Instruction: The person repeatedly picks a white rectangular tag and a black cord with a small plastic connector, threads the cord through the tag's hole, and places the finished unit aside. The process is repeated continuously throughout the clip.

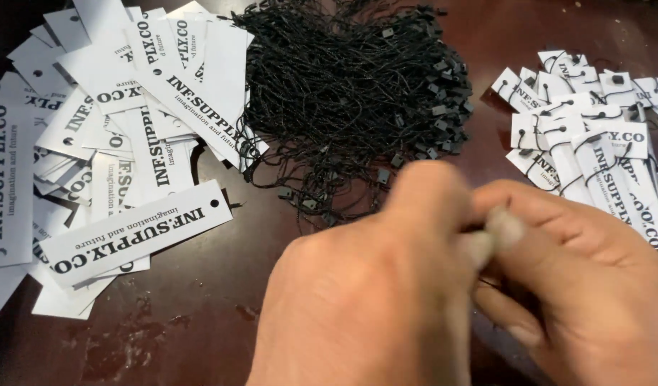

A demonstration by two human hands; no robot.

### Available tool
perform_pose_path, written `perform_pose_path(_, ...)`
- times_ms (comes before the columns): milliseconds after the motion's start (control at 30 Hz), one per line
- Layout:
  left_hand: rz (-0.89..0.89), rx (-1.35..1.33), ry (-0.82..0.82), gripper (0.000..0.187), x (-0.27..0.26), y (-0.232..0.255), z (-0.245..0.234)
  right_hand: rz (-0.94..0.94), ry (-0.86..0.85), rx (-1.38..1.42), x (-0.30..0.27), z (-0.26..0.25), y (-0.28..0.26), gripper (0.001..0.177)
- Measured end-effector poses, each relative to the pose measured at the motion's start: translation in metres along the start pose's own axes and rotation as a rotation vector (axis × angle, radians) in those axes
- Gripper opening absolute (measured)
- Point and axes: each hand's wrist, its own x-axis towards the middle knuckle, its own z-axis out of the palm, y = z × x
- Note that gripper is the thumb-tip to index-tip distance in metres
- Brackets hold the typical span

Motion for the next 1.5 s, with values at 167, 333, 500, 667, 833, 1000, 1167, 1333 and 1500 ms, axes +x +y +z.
perform_pose_path(167,-0.182,-0.268,-0.091,0.017,0.005,-0.01,-0.003,-0.059,0.104,-0.402,-0.01,0.001,0.001,0.009)
perform_pose_path(333,-0.053,-0.204,-0.033,0.031,0.007,-0.039,0.006,-0.39,-0.027,-0.966,0.0,0.008,0.0,0.017)
perform_pose_path(500,-0.033,0.708,0.584,0.045,0.004,-0.1,-0.026,-0.028,0.063,-0.565,0.014,-0.015,0.018,0.013)
perform_pose_path(667,-0.153,0.755,0.6,0.033,0.007,-0.133,-0.03,0.006,0.072,-0.408,0.021,-0.013,0.024,0.011)
perform_pose_path(833,-0.047,0.719,0.733,0.034,0.011,-0.138,-0.024,-0.021,0.063,-0.462,0.021,-0.015,0.025,0.009)
perform_pose_path(1000,-0.079,0.704,0.702,0.044,0.017,-0.141,-0.03,-0.042,0.037,-0.427,0.019,-0.017,0.027,0.008)
perform_pose_path(1167,-0.183,0.549,0.567,0.035,0.023,-0.125,-0.041,-0.047,0.043,-0.52,0.019,-0.015,0.024,0.011)
perform_pose_path(1333,-0.3,0.427,0.474,0.032,0.01,-0.081,-0.038,-0.066,0.034,-0.511,0.017,-0.008,0.024,0.011)
perform_pose_path(1500,0.281,0.215,0.78,0.014,0.012,-0.057,-0.002,-0.117,0.051,-0.541,0.019,0.012,0.013,0.006)
